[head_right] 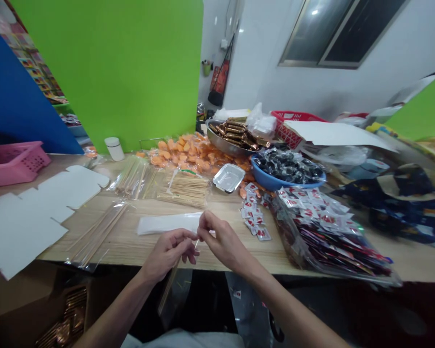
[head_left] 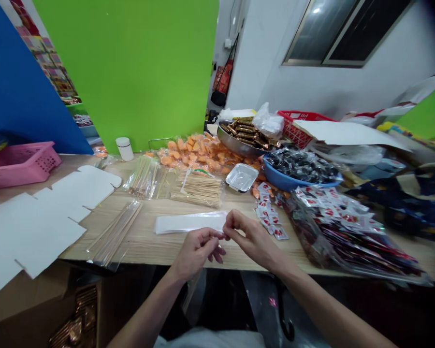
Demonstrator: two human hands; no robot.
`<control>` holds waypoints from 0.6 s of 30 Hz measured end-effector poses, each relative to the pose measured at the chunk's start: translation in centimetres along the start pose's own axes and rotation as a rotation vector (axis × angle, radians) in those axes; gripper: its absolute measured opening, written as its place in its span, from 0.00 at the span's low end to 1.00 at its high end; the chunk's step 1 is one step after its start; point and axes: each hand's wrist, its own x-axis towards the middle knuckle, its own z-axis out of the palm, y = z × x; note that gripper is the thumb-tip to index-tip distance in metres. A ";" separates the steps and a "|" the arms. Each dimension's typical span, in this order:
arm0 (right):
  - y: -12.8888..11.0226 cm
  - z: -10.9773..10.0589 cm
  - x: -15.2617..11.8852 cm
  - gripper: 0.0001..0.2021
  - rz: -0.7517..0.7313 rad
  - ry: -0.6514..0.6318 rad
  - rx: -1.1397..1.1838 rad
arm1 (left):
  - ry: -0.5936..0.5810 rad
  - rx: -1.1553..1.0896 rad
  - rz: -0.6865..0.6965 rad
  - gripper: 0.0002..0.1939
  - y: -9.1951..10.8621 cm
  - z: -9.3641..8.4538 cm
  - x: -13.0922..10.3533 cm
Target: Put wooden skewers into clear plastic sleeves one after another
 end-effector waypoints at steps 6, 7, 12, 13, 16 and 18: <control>0.6 0.6 -0.3 0.02 -0.233 0.042 -0.288 | -0.026 0.043 0.001 0.15 -0.5 -0.1 -0.2; 0.8 0.8 -0.4 0.02 -0.269 0.050 -0.342 | -0.028 0.055 0.006 0.15 -0.6 0.0 -0.2; 2.0 1.9 -1.0 0.07 -0.405 0.088 -0.524 | -0.028 0.169 0.041 0.15 -0.6 0.3 -0.5; 2.2 2.0 -1.2 0.07 -0.406 0.089 -0.531 | -0.027 0.222 0.045 0.15 -0.5 0.4 -0.5; 2.5 2.1 -1.8 0.09 -0.371 0.090 -0.517 | -0.033 0.409 0.051 0.15 -0.2 0.5 -0.7; 2.6 2.1 -2.3 0.09 -0.330 0.087 -0.494 | -0.058 0.489 0.054 0.16 0.0 0.6 -0.8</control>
